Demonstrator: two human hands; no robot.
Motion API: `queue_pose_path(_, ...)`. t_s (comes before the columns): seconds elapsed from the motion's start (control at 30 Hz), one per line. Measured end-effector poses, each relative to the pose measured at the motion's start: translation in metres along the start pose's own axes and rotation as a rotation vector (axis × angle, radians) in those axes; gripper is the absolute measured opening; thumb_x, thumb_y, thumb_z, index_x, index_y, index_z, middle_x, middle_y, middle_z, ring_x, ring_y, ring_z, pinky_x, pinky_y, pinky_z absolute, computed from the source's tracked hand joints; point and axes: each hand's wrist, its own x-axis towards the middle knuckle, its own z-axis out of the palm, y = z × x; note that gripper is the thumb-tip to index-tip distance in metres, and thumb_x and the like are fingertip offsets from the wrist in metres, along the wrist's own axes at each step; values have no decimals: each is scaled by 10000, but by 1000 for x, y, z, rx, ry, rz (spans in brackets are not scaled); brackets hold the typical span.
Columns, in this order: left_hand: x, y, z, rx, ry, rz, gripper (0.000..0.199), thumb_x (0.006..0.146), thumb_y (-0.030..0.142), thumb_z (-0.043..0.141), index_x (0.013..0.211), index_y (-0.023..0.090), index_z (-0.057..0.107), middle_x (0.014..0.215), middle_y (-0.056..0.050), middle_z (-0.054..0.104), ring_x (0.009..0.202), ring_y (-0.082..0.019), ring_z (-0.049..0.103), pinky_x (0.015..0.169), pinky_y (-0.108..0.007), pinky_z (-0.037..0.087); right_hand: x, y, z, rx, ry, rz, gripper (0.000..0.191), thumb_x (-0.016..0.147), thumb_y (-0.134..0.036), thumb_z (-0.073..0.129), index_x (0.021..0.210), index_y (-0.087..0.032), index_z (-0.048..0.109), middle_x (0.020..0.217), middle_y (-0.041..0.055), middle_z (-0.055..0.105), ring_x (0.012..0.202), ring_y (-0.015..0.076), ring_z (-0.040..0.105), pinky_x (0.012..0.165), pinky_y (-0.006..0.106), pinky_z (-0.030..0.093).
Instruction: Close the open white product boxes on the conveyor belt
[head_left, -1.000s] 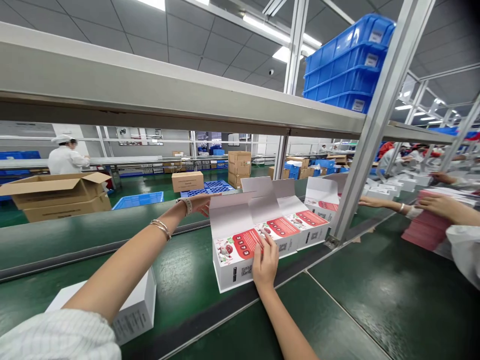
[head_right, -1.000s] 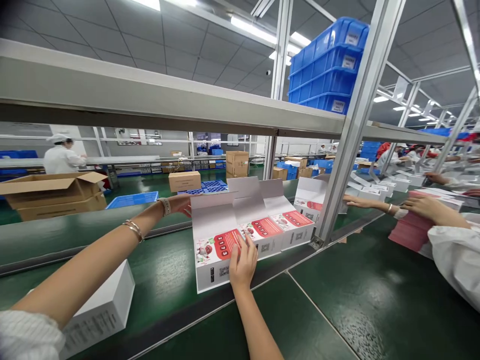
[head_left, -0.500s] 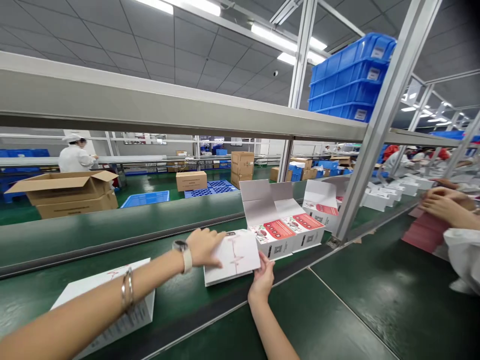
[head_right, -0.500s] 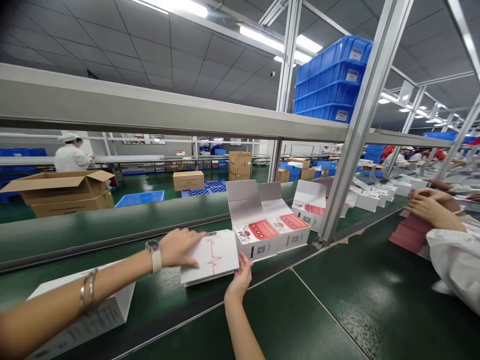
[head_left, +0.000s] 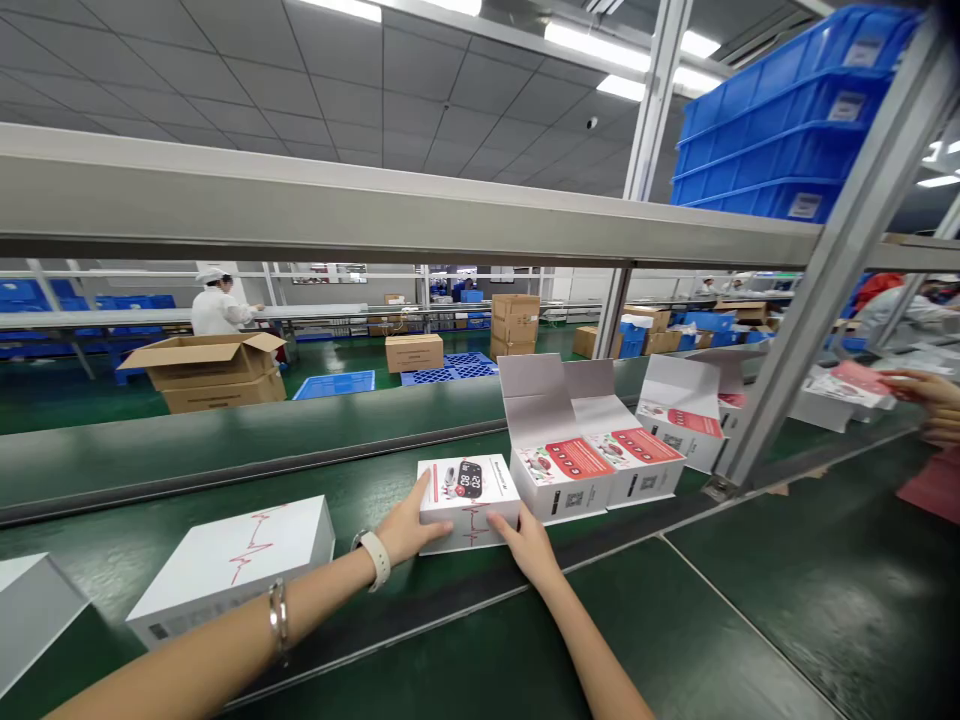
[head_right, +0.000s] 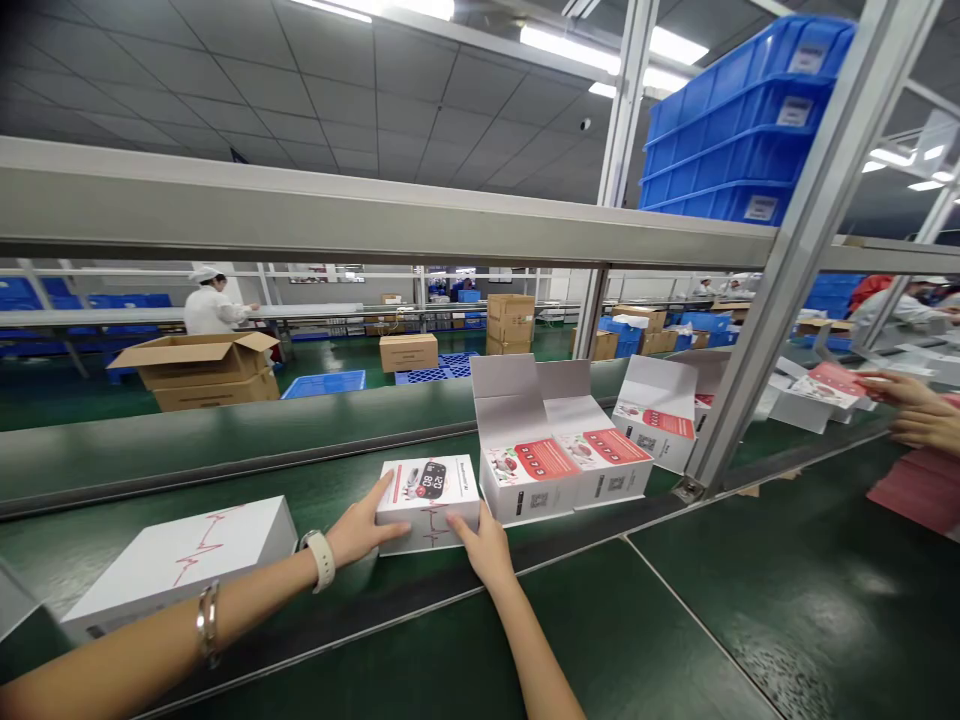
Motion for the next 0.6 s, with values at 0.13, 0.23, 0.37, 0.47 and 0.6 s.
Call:
queue_pose_path(0.13,-20,-4,-18,-12,130,-47,689,700,504,533,1282,183,348,1213,-83,500,1028,-280,512,838,-350,422,-6,-30,10,-196,10,13,478,795,-582,379,1084,-228,518,960,73,634,885,275,575,714,336,416)
queue_pose_path(0.23,-33,-9,-45,39,141,-87,603,698,600,476,1157,208,471,1139,-73,551,954,-277,558,731,-321,474,-6,-61,25,-384,14,10,472,822,-568,323,1068,-226,535,881,83,647,835,274,591,680,329,410)
queue_pose_path(0.37,-29,-27,-85,16,97,-291,641,655,687,431,1020,166,514,919,-96,626,669,-245,624,450,-278,477,5,-92,53,-547,36,8,494,816,-579,314,942,-192,593,810,112,647,786,283,602,649,335,410)
queue_pose_path(0.47,-13,-48,-105,-56,35,-390,661,593,745,441,871,151,524,768,-88,632,630,-250,622,414,-276,468,16,-104,74,-577,55,-5,470,825,-546,316,842,-186,617,786,113,647,757,277,606,632,334,409)
queue_pose_path(0.6,0,-73,-117,-154,-85,-526,648,495,769,507,723,162,487,635,-67,602,553,-235,604,385,-274,441,27,-109,91,-529,5,4,388,820,-466,364,809,-199,645,819,103,655,775,276,606,626,327,403)
